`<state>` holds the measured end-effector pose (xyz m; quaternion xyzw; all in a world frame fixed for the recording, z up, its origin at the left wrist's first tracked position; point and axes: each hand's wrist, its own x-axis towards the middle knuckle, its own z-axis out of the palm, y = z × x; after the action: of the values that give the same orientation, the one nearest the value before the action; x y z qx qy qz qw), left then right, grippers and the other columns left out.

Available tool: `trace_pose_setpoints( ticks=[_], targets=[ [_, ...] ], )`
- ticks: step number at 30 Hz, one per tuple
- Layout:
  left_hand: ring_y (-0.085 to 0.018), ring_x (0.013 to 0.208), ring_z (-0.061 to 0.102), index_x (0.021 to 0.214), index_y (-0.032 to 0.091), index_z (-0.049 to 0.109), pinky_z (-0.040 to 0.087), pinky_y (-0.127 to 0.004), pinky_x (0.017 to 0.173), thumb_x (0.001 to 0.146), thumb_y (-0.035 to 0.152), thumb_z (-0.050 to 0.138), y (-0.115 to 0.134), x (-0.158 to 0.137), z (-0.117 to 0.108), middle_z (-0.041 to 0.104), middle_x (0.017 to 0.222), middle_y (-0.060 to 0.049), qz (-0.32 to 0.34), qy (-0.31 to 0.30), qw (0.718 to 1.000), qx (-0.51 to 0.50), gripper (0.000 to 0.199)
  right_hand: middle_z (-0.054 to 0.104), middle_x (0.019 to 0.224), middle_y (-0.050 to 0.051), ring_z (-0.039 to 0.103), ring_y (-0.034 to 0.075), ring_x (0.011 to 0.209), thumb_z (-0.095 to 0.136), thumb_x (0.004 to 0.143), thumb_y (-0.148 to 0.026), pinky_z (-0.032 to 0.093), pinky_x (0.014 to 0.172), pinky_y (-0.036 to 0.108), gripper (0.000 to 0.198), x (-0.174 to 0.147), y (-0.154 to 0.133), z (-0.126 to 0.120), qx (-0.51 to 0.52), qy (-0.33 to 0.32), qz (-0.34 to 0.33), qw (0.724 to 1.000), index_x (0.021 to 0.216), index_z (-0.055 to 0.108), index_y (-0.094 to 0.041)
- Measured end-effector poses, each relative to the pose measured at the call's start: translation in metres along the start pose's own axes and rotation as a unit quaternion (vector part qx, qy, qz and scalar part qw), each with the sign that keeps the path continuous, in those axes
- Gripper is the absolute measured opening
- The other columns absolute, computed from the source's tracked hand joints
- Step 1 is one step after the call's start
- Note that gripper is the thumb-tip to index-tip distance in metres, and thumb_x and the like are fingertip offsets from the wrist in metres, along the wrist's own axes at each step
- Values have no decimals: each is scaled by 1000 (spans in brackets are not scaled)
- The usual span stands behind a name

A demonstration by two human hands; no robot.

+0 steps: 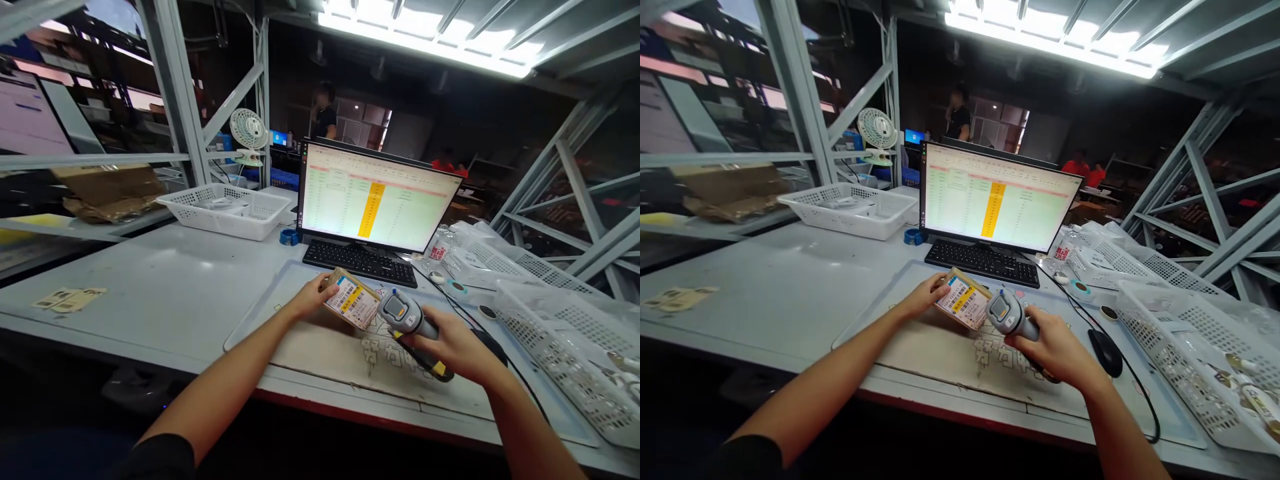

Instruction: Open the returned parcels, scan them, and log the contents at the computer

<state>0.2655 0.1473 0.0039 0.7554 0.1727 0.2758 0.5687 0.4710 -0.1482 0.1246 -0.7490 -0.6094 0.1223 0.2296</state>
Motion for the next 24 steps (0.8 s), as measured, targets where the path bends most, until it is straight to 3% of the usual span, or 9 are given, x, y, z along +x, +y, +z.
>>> trace_pose_setpoints(
  ticks=[4, 9, 13, 16, 18, 20, 22, 24],
  targets=[
    [-36, 125, 70, 143, 20, 52, 59, -48, 101, 72, 67, 87, 10, -5, -14, 71, 136, -19, -25, -60, 998, 1, 93, 75, 102, 8, 70, 30, 94, 67, 98, -58, 49, 78, 35, 44, 16, 59, 3, -111, 66, 84, 988, 117, 71, -19],
    [-38, 127, 66, 144, 21, 55, 52, -53, 113, 56, 46, 101, 19, -17, -24, 70, 137, -17, -42, -94, 992, 73, 103, 74, 120, 21, 71, 38, 112, 57, 105, -50, 52, 87, 40, 60, 30, 116, 42, -221, 75, 191, 953, 148, 58, -8],
    [-42, 132, 63, 138, 23, 62, 48, -57, 117, 46, 49, 105, 13, -22, -19, 70, 135, -15, -44, -88, 983, 153, 105, 72, 126, 23, 71, 38, 116, 47, 109, -52, 54, 91, 44, 72, 28, 139, 63, -227, 76, 193, 951, 163, 43, -5],
    [-40, 135, 63, 142, 23, 60, 49, -52, 117, 44, 55, 103, 7, -19, -24, 70, 140, -15, -41, -122, 981, 144, 112, 75, 118, 18, 72, 37, 110, 44, 106, -63, 56, 94, 47, 73, 15, 174, 44, -189, 120, 164, 961, 156, 55, -11],
    [-36, 132, 67, 143, 23, 61, 51, -45, 115, 51, 66, 97, 4, -13, -33, 73, 137, -14, -44, -145, 981, 122, 108, 73, 124, 19, 70, 37, 115, 44, 103, -66, 55, 102, 49, 71, 1, 210, 21, -185, 188, 135, 955, 145, 64, -13],
    [-33, 125, 71, 137, 21, 66, 55, -42, 109, 69, 82, 78, 2, -1, -45, 77, 129, -13, -51, -127, 984, 115, 92, 69, 133, 20, 64, 39, 126, 44, 100, -67, 52, 110, 53, 70, -15, 250, 2, -205, 253, 112, 939, 137, 69, -13],
    [-33, 122, 72, 126, 19, 70, 56, -43, 105, 83, 87, 58, -1, 16, -55, 78, 125, -15, -59, -60, 987, 138, 81, 67, 138, 19, 61, 39, 131, 43, 99, -69, 48, 116, 57, 70, -30, 285, -7, -222, 292, 107, 924, 135, 70, -15],
    [-35, 124, 70, 117, 19, 71, 54, -45, 107, 87, 81, 58, -5, 37, -61, 77, 128, -18, -60, 22, 984, 168, 70, 65, 140, 18, 59, 40, 133, 43, 97, -73, 45, 119, 60, 73, -39, 311, -4, -230, 307, 109, 917, 135, 71, -17]
  ],
)
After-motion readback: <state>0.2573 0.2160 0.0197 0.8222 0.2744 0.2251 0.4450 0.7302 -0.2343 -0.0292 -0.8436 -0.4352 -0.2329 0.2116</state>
